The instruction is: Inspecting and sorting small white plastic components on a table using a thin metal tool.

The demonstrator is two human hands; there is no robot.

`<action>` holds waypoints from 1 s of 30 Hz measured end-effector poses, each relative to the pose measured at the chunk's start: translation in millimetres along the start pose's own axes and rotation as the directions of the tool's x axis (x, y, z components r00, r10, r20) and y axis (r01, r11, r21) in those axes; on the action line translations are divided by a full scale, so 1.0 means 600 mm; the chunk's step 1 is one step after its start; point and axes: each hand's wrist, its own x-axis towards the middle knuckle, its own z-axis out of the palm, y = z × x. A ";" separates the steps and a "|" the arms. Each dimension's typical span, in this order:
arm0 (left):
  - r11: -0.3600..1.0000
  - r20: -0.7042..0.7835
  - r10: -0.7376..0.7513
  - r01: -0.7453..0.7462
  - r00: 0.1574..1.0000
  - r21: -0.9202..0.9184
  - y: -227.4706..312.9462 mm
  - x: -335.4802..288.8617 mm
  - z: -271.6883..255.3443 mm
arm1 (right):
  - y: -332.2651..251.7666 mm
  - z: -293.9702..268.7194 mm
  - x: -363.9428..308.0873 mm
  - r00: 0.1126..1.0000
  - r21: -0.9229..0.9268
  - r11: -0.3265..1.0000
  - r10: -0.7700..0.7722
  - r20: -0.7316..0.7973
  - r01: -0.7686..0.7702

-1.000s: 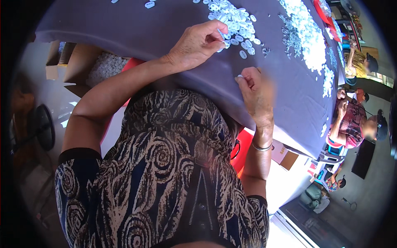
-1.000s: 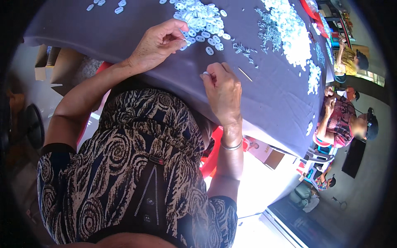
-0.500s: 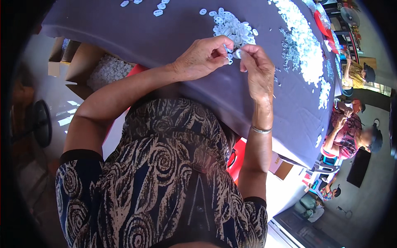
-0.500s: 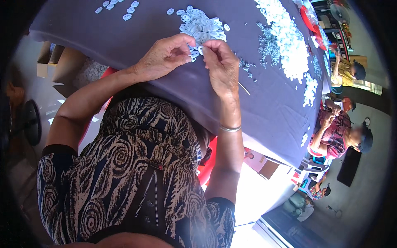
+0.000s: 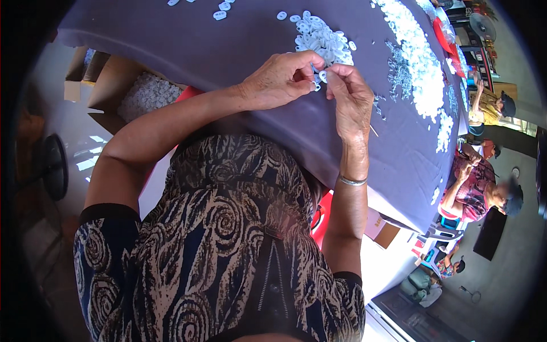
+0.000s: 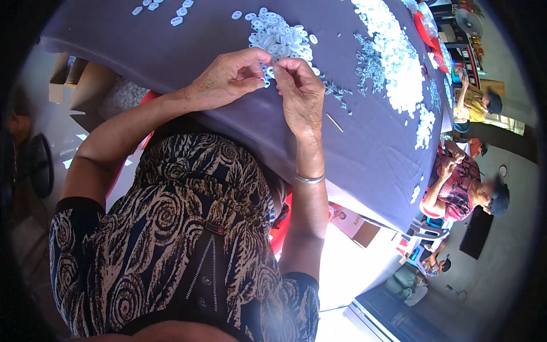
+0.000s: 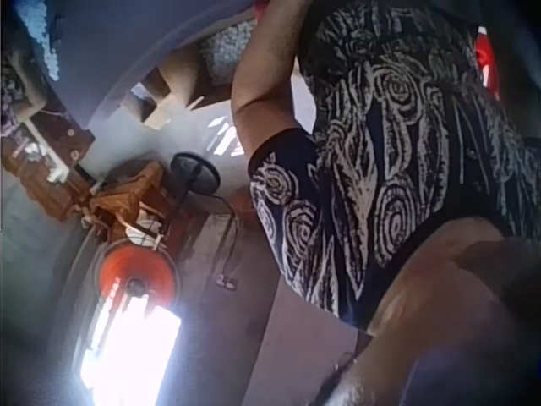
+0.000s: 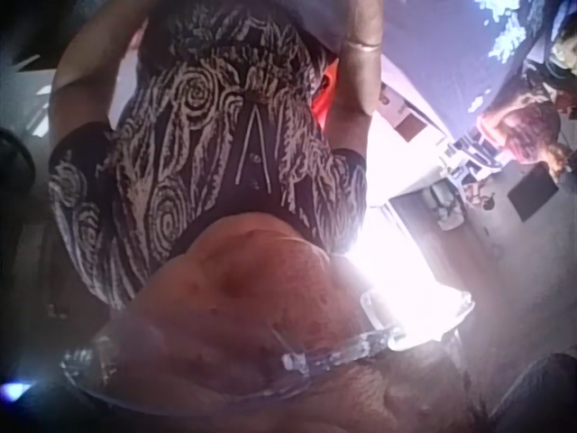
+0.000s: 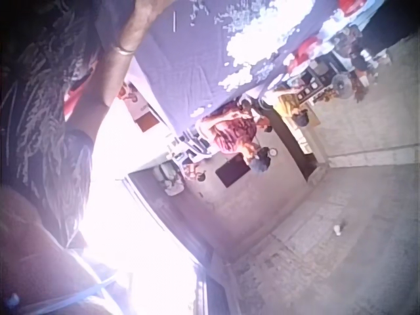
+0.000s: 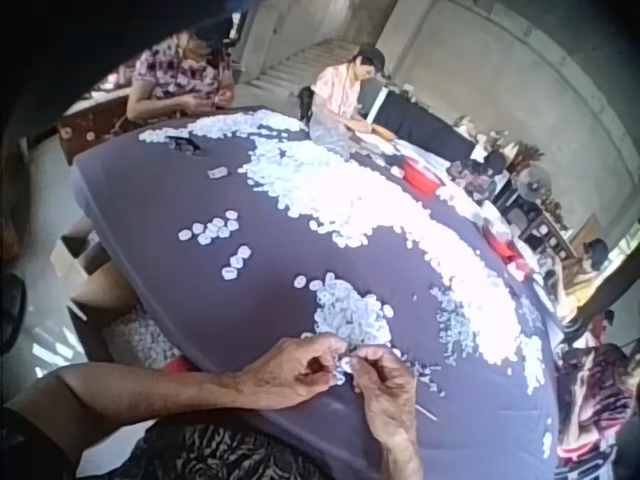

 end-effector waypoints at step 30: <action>1.000 0.011 0.004 -0.004 1.000 0.014 -0.005 -0.001 0.001 | 0.003 -0.002 -0.003 0.994 -0.070 0.993 -0.086 0.073 0.091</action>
